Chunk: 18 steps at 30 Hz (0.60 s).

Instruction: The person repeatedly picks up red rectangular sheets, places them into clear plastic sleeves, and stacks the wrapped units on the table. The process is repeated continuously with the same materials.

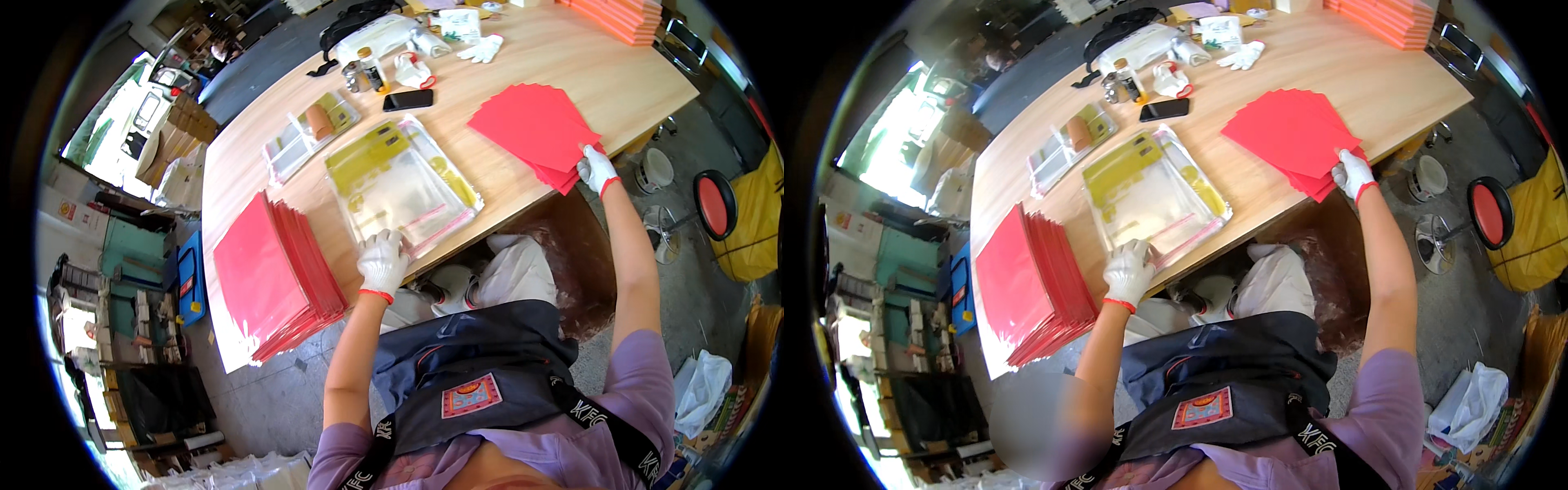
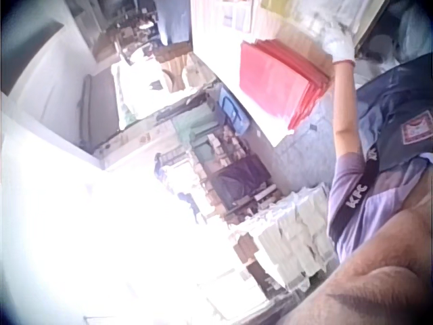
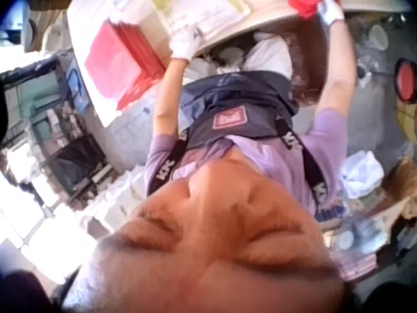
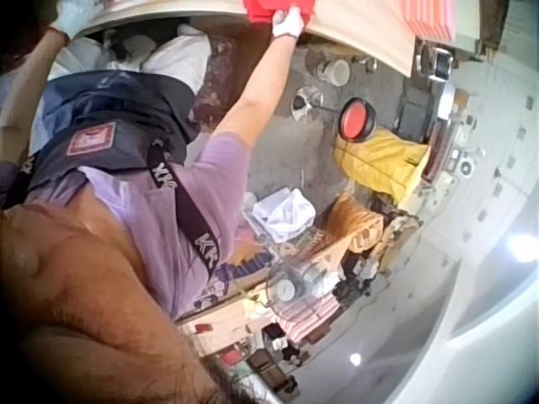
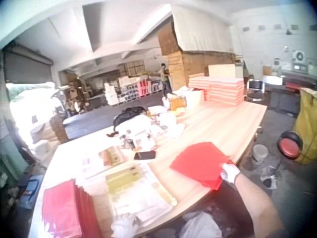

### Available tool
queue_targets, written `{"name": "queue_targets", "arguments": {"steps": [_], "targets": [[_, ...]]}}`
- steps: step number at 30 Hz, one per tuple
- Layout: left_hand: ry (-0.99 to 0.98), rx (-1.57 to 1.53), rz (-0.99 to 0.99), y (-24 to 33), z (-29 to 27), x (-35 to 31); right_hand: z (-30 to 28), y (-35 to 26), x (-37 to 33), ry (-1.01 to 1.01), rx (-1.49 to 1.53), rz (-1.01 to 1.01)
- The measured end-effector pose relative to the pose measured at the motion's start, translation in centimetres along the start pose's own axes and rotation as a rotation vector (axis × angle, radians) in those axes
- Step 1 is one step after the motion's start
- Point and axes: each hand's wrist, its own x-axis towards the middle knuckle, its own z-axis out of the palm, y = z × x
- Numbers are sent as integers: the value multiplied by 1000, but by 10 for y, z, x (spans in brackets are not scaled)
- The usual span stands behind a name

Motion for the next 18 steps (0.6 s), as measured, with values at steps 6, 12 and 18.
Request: {"name": "queue_targets", "arguments": {"steps": [6,12,18], "targets": [[44,102,-59,-23,0,-8,51,3,-28,-126,135,-104],[29,-102,-137,-35,-1,-11,79,21,-197,-611,189,65],[108,-278,-180,-43,8,-19,77,65,-270,-539,181,385]]}}
